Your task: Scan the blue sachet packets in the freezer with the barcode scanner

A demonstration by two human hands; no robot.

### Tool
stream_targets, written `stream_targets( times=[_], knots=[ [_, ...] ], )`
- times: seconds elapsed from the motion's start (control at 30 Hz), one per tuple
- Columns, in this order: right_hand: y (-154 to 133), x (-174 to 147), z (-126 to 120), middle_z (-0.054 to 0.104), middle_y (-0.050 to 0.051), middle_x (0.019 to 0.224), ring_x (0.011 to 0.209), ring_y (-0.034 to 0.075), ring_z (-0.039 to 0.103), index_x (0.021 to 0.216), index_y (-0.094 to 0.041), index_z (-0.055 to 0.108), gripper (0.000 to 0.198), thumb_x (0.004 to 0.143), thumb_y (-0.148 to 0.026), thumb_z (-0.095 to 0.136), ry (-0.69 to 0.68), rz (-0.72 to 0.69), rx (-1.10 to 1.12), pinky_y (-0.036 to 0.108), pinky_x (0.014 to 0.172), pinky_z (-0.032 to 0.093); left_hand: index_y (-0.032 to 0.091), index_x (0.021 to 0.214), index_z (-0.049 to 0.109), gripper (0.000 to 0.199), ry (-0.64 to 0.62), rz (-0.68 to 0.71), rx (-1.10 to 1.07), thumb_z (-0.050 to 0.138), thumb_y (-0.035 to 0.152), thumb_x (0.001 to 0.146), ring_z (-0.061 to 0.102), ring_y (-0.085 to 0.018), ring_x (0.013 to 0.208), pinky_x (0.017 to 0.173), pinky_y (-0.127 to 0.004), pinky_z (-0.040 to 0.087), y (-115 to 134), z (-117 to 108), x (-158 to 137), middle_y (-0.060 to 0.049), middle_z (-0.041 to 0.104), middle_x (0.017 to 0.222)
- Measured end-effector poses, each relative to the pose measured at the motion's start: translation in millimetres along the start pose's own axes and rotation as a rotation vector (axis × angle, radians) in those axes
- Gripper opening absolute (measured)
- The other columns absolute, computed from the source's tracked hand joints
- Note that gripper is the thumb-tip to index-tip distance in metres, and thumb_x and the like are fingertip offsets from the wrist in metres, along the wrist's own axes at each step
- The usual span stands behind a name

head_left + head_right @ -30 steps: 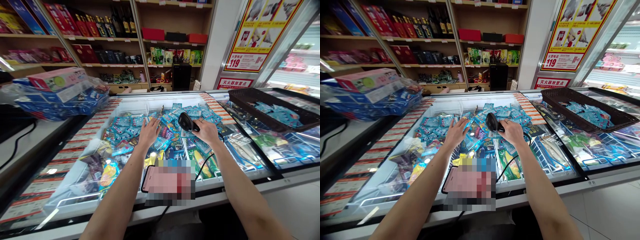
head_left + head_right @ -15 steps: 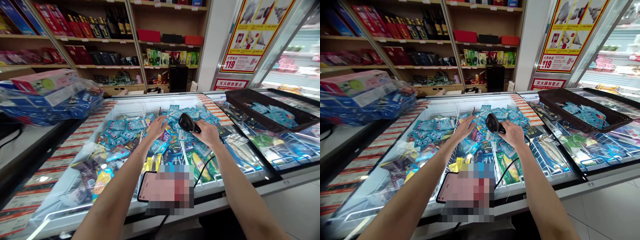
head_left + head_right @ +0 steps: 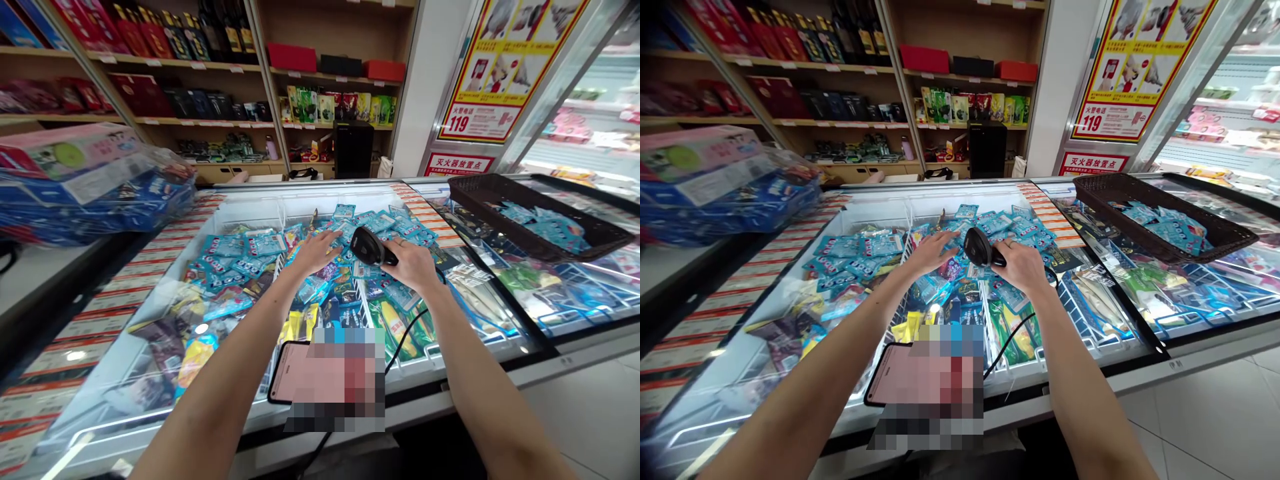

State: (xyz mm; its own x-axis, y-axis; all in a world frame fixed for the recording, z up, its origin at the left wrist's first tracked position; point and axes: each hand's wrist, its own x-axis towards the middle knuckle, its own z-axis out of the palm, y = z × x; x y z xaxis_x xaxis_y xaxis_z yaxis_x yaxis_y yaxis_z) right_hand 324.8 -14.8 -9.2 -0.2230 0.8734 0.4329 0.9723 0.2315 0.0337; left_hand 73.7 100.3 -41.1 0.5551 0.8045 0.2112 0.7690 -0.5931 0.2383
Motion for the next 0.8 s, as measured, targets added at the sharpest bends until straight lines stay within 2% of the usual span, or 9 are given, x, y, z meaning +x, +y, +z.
stream_targets(
  times=[0.1,0.17,0.27,0.37,0.47,0.57,0.67,0.8],
  knots=[
    [-2,-1,-1,0.068,0.004,0.105,0.091,0.02,0.063,0.118,-0.025,0.059,0.038,0.083,-0.038,0.059,0.004,-0.003,0.007,0.027,0.065,0.038,0.03,0.142,0.035,0.053,-0.066,0.027,-0.043,0.037,0.048,0.092,0.033,-0.026,0.139,0.115,-0.056,0.018,1,-10,-23,-0.005,0.038,0.15],
    [-3,-2,-2,0.068,0.004,0.106,0.092,0.02,0.063,0.118,-0.025,0.06,0.037,0.083,-0.038,0.058,0.006,-0.009,0.015,0.027,0.065,0.038,0.029,0.14,0.039,0.051,-0.065,0.062,-0.102,0.038,0.044,0.092,0.03,-0.024,0.141,0.116,-0.053,0.016,1,-13,-36,-0.004,0.038,0.15],
    [-4,-2,-3,0.067,0.005,0.108,0.092,0.02,0.063,0.118,-0.024,0.06,0.037,0.084,-0.038,0.057,-0.003,-0.018,0.031,0.027,0.065,0.038,0.026,0.132,0.05,0.044,0.046,0.095,-0.184,0.033,0.039,0.094,0.035,-0.022,0.138,0.114,-0.045,0.028,3,-14,-46,-0.004,0.04,0.149],
    [-4,-3,-3,0.067,0.004,0.108,0.093,0.02,0.062,0.117,-0.024,0.06,0.036,0.084,-0.037,0.056,-0.003,-0.027,0.041,0.026,0.065,0.038,0.025,0.123,0.058,0.042,0.173,0.086,-0.195,0.037,0.046,0.093,0.042,-0.023,0.132,0.108,-0.041,0.035,7,-12,-48,-0.007,0.049,0.139],
    [-4,-2,-3,0.067,0.005,0.107,0.093,0.02,0.062,0.117,-0.024,0.06,0.036,0.084,-0.037,0.056,0.004,-0.033,0.046,0.026,0.065,0.037,0.025,0.126,0.056,0.054,0.215,0.094,-0.118,0.05,0.06,0.084,0.045,-0.026,0.126,0.104,-0.042,0.038,12,-10,-47,-0.008,0.054,0.132],
    [-4,-2,-2,0.068,0.005,0.104,0.093,0.02,0.063,0.117,-0.023,0.06,0.036,0.085,-0.037,0.055,0.003,-0.042,0.049,0.026,0.066,0.037,0.027,0.127,0.055,0.059,0.19,0.11,0.008,0.049,0.064,0.082,0.051,-0.027,0.116,0.098,-0.042,0.039,15,-10,-48,-0.008,0.057,0.125],
    [-4,-2,-1,0.068,0.004,0.105,0.092,0.02,0.063,0.116,-0.024,0.06,0.035,0.084,-0.037,0.056,0.016,-0.048,0.051,0.027,0.065,0.037,0.027,0.127,0.055,0.052,0.179,0.122,0.154,0.042,0.06,0.088,0.055,-0.025,0.106,0.094,-0.041,0.039,22,-14,-50,-0.008,0.061,0.111],
    [-4,-2,0,0.068,0.003,0.103,0.091,0.02,0.064,0.116,-0.024,0.06,0.036,0.083,-0.037,0.058,0.03,-0.049,0.043,0.027,0.065,0.038,0.029,0.136,0.045,0.049,0.131,0.147,0.342,0.038,0.05,0.092,0.057,-0.026,0.096,0.092,-0.043,0.037,38,-23,-50,-0.009,0.061,0.099]
  ],
)
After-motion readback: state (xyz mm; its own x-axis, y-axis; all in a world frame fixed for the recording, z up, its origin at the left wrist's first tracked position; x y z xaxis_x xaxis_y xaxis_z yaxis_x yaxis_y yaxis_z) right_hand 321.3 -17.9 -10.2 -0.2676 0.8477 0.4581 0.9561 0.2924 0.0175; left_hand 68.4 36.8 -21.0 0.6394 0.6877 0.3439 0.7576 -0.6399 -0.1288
